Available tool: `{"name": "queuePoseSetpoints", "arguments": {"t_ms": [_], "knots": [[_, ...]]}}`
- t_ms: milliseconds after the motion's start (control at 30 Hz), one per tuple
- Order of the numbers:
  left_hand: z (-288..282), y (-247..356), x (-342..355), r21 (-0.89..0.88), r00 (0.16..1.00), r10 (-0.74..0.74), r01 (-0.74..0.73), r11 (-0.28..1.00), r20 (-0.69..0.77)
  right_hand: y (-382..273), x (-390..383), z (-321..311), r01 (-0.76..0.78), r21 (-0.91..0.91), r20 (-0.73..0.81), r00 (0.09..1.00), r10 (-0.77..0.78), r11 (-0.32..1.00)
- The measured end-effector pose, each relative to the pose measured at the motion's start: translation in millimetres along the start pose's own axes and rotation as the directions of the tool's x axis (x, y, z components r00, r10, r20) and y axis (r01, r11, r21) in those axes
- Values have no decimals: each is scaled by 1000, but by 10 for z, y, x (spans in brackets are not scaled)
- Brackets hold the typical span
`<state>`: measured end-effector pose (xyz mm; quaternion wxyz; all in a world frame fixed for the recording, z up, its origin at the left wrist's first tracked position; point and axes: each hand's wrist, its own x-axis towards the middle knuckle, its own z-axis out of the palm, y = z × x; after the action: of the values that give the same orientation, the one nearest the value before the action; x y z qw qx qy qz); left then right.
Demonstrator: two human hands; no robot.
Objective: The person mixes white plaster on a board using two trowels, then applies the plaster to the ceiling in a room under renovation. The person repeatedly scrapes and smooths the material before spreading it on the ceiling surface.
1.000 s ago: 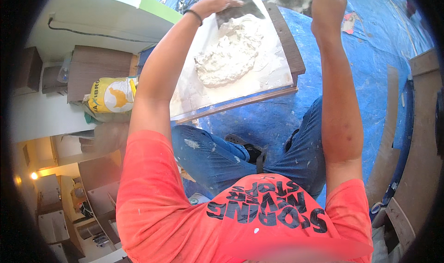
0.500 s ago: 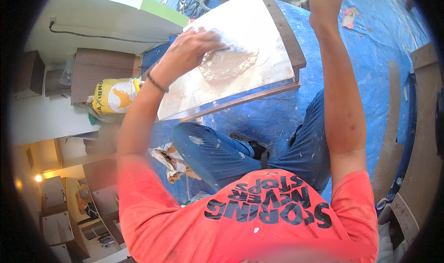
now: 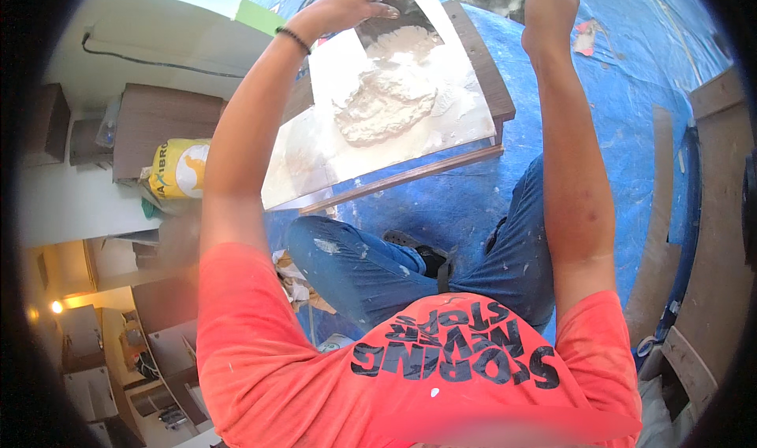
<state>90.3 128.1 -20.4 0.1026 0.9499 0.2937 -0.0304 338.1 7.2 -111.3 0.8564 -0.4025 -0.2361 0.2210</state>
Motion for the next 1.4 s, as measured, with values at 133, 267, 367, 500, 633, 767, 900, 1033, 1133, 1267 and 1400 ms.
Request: {"name": "queuePoseSetpoints", "arguments": {"t_ms": [133, 267, 367, 500, 633, 767, 900, 1033, 1133, 1267, 1400], "knots": [[280, 110, 423, -338, 956, 103, -4, 941, 274, -37, 24, -48, 33, -77, -63, 997, -38, 997], [545, 413, 534, -232, 919, 227, -155, 960, 323, -3, 52, -150, 9, -97, -127, 992, -21, 995], [530, 1001, 426, -69, 817, 303, -311, 948, 491, -136, 71, -121, -45, -73, -142, 989, 34, 996], [295, 1295, -55, 87, 768, 285, -403, 911, 573, -77, 139, -189, -65, -65, -130, 990, 56, 996], [96, 992, -700, 415, 857, 75, -321, 851, 509, 39, 50, -86, -54, -78, -77, 996, 48, 995], [-109, 824, -1237, 442, 932, 115, -268, 856, 343, 182, 15, -56, -37, -17, -47, 998, 36, 999], [-235, 595, -1742, 401, 997, 32, -57, 914, 70, -103, -299, 197, -277, 97, 53, 961, 273, 956], [-103, 208, -2134, 322, 968, 9, 74, 944, -250, 395, -66, 88, -5, -364, 101, 994, 45, 931], [-19, 387, -2217, -80, 882, -180, 161, 984, -436, 300, -178, 185, -75, -175, 16, 997, 79, 982], [325, 227, -2447, -669, 684, -545, 111, 735, -485, 163, -242, 180, -141, -212, 41, 987, 153, 967], [609, 253, -2823, -968, 543, -803, -97, 232, -247, 264, -272, 215, -70, -185, 57, 995, 82, 980]]}}
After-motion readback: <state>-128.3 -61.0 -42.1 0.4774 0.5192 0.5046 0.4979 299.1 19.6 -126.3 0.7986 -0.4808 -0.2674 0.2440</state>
